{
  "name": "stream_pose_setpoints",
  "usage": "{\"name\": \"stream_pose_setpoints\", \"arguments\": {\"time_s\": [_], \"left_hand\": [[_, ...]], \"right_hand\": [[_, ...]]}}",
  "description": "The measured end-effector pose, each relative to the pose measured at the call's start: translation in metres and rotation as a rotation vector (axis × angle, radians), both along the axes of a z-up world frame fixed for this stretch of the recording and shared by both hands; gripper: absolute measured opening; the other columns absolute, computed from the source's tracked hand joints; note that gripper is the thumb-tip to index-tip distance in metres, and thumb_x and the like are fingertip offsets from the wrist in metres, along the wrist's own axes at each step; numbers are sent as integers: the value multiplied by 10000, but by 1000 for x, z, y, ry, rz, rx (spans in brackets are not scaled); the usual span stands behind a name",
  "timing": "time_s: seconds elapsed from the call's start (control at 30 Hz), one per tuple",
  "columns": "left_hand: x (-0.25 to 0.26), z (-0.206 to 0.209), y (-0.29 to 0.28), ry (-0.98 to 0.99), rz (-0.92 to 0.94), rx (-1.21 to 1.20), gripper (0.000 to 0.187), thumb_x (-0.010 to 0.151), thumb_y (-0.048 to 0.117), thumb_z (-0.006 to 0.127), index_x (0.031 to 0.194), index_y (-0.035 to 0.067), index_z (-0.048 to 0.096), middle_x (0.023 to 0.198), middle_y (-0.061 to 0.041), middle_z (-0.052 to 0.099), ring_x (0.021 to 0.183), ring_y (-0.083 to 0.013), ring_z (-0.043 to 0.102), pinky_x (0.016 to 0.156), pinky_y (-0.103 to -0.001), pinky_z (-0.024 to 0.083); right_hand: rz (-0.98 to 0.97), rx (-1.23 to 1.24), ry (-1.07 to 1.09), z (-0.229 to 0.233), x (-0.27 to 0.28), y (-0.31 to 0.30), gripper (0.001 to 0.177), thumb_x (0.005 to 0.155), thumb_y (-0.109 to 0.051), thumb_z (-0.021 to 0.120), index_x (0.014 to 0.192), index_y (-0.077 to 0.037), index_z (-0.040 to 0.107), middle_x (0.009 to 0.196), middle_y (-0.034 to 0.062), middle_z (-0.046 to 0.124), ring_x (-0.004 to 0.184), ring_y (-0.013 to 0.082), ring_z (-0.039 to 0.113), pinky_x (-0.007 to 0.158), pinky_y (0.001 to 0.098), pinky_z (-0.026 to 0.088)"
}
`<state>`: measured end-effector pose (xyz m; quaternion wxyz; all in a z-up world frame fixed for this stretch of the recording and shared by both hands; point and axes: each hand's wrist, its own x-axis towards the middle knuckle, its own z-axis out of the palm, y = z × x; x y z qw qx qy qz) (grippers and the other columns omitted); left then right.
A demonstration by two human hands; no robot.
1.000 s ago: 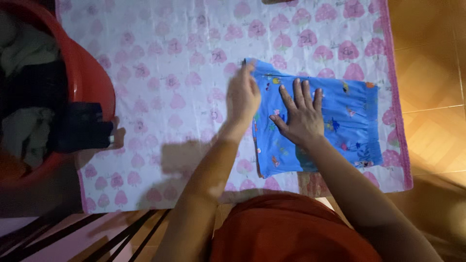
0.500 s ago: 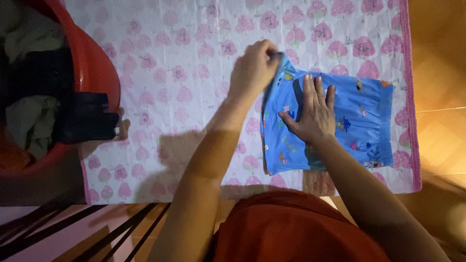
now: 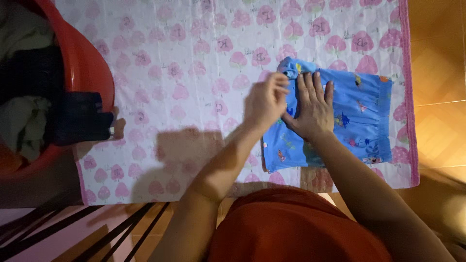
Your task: The person folds a black garment and a blue patterned garment on a table. They smooth and align each item, fold them into compact rectangles, and place them aside on the table.
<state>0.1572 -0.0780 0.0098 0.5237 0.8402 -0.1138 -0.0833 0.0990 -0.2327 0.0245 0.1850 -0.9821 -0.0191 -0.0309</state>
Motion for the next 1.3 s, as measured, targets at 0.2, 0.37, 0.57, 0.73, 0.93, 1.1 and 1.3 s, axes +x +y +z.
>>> {"name": "stream_pose_setpoints", "arguments": {"time_s": [0.2, 0.37, 0.57, 0.73, 0.93, 1.1, 1.3], "left_hand": [[40, 33, 23, -393, 74, 64, 434, 820, 87, 715, 1241, 113, 616, 1136, -70, 701, 965, -251, 692, 886, -410, 554], [62, 26, 19, -441, -132, 72, 267, 875, 151, 756, 1120, 200, 662, 1120, -49, 709, 1056, -287, 693, 876, -394, 566], [86, 11, 29, -186, 308, 265, 210, 867, 164, 737, 1048, 182, 631, 911, -50, 731, 877, -306, 728, 728, -450, 562], [97, 9, 35, -126, 311, 367, 163, 902, 294, 698, 946, 139, 677, 823, -67, 751, 804, -317, 730, 699, -437, 555], [104, 27, 34, 441, 229, 83, 449, 961, 423, 494, 845, 87, 769, 700, -38, 779, 669, -195, 799, 697, -325, 633], [101, 38, 31, 371, 258, 102, 346, 911, 431, 582, 1025, 127, 701, 832, -53, 789, 734, -192, 778, 708, -327, 592], [106, 39, 30, 12, 411, 222, 298, 921, 437, 651, 1011, 171, 750, 855, -13, 796, 791, -207, 760, 748, -346, 549]], "right_hand": [[-1, -20, 23, 12, 2, 4, 1074, 851, -660, 647, 1627, -13, 285, 1661, 233, 334, 1575, 387, 209, 1255, 589, 50], [8, 14, -2, 10, 1, 4, 1109, 859, -657, 652, 1620, 42, 249, 1660, 244, 331, 1576, 394, 209, 1259, 594, 51], [4, -17, 3, 6, 1, 4, 1051, 852, -581, 640, 1647, -4, 267, 1679, 234, 315, 1587, 398, 210, 1270, 602, 54], [20, -50, 27, 8, 2, 5, 933, 862, -602, 642, 1623, -143, 359, 1674, 242, 287, 1567, 419, 188, 1238, 621, 45], [10, -33, 35, 12, 3, 6, 925, 852, -601, 633, 1619, -155, 370, 1677, 236, 279, 1570, 417, 181, 1244, 619, 40], [17, -31, 21, 12, 3, 6, 925, 862, -604, 637, 1621, -151, 364, 1673, 244, 280, 1567, 425, 185, 1242, 620, 38], [19, -29, 25, 11, 2, 5, 919, 880, -612, 622, 1629, -151, 358, 1683, 241, 276, 1572, 421, 182, 1248, 621, 38]]}}
